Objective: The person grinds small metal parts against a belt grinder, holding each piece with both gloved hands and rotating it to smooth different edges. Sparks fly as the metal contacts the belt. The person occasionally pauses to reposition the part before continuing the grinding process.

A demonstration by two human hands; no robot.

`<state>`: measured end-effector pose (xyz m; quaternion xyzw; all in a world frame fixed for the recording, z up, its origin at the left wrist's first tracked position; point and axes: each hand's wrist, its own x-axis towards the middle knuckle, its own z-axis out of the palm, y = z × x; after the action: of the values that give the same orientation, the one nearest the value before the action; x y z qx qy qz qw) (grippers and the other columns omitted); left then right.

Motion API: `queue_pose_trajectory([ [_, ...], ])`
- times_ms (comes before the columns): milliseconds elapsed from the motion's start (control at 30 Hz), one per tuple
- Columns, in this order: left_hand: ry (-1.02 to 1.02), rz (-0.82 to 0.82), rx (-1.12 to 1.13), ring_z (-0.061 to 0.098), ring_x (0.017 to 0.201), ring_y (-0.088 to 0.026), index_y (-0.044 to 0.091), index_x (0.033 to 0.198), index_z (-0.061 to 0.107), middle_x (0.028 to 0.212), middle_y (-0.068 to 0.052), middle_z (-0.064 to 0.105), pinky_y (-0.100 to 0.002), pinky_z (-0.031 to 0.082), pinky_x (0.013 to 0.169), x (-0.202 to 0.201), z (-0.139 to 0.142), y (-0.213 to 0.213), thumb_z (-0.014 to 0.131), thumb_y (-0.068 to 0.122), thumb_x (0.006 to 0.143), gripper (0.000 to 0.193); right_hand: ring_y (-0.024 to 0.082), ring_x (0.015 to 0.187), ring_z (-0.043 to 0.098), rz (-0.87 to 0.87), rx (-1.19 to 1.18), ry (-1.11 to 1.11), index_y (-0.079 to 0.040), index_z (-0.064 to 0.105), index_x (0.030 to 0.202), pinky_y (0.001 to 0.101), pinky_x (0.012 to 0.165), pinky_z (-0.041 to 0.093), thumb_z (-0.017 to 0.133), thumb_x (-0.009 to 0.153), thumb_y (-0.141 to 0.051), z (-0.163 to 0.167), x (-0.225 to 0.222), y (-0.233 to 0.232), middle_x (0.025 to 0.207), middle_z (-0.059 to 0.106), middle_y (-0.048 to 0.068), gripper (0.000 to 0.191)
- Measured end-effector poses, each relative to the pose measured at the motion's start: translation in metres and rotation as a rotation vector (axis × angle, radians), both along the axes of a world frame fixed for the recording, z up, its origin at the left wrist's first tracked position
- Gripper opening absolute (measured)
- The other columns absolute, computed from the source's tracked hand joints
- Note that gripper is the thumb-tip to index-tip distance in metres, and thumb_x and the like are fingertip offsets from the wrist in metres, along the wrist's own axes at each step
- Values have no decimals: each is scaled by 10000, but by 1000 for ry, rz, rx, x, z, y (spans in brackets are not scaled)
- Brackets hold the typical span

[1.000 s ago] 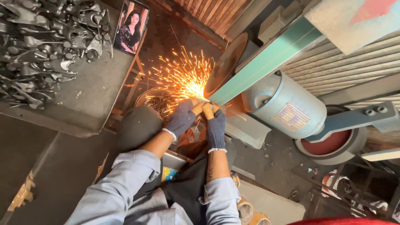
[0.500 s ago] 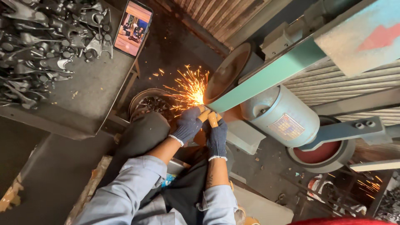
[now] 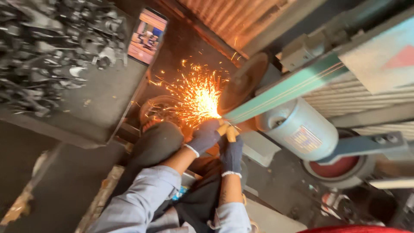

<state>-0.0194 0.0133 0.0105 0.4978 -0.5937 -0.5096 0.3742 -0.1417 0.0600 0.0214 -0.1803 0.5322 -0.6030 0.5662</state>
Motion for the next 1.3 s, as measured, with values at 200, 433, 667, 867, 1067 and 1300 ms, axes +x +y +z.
queue_pose_trajectory([
  [200, 44, -227, -52, 691, 975, -366, 131, 1141, 750, 1040, -191, 730, -452, 539, 841, 28, 15, -19, 601, 294, 923, 310, 189, 927, 708, -62, 89, -61, -32, 641, 1215, 354, 808, 602, 655, 984, -280, 15, 15, 8, 1091, 703, 59, 339],
  [433, -271, -470, -332, 665, 1032, -390, 73, 1269, 582, 1135, -190, 651, -469, 545, 858, 80, 79, 8, 763, 215, 816, 509, 215, 865, 611, 352, 143, 751, 81, 727, 1087, 351, 729, 513, 736, 1001, -262, 59, 36, 45, 965, 702, 186, 353],
  [667, -417, -526, -232, 649, 1017, -424, 69, 1420, 485, 1142, -237, 639, -497, 537, 827, 93, 126, 36, 828, 168, 692, 810, 143, 1027, 675, 396, -2, 616, 36, 636, 1286, 280, 890, 536, 721, 926, -345, 104, 46, 68, 1142, 744, 80, 531],
  [867, 653, -528, 650, 756, 871, -259, -3, 1102, 656, 947, -143, 758, -374, 606, 797, 55, 62, -16, 675, 279, 893, 351, 98, 931, 599, 448, -191, 134, 25, 542, 1354, 254, 821, 487, 757, 913, -282, 104, 41, 37, 1026, 640, -22, 578],
  [1067, 376, -488, 321, 672, 866, -122, 23, 1099, 663, 965, -53, 722, -309, 570, 751, 39, 3, -36, 646, 165, 974, 189, 94, 657, 519, 229, 18, 269, -5, 625, 1208, 257, 552, 409, 745, 917, -245, 28, 37, -9, 815, 614, -3, 396],
  [1300, 427, -585, 250, 671, 886, -159, 35, 1169, 648, 1033, -89, 713, -337, 573, 744, 50, -4, -32, 715, 159, 868, 333, 81, 762, 541, 276, -139, 274, -104, 628, 1281, 235, 647, 469, 693, 952, -160, -7, 20, 5, 890, 597, -9, 339],
])
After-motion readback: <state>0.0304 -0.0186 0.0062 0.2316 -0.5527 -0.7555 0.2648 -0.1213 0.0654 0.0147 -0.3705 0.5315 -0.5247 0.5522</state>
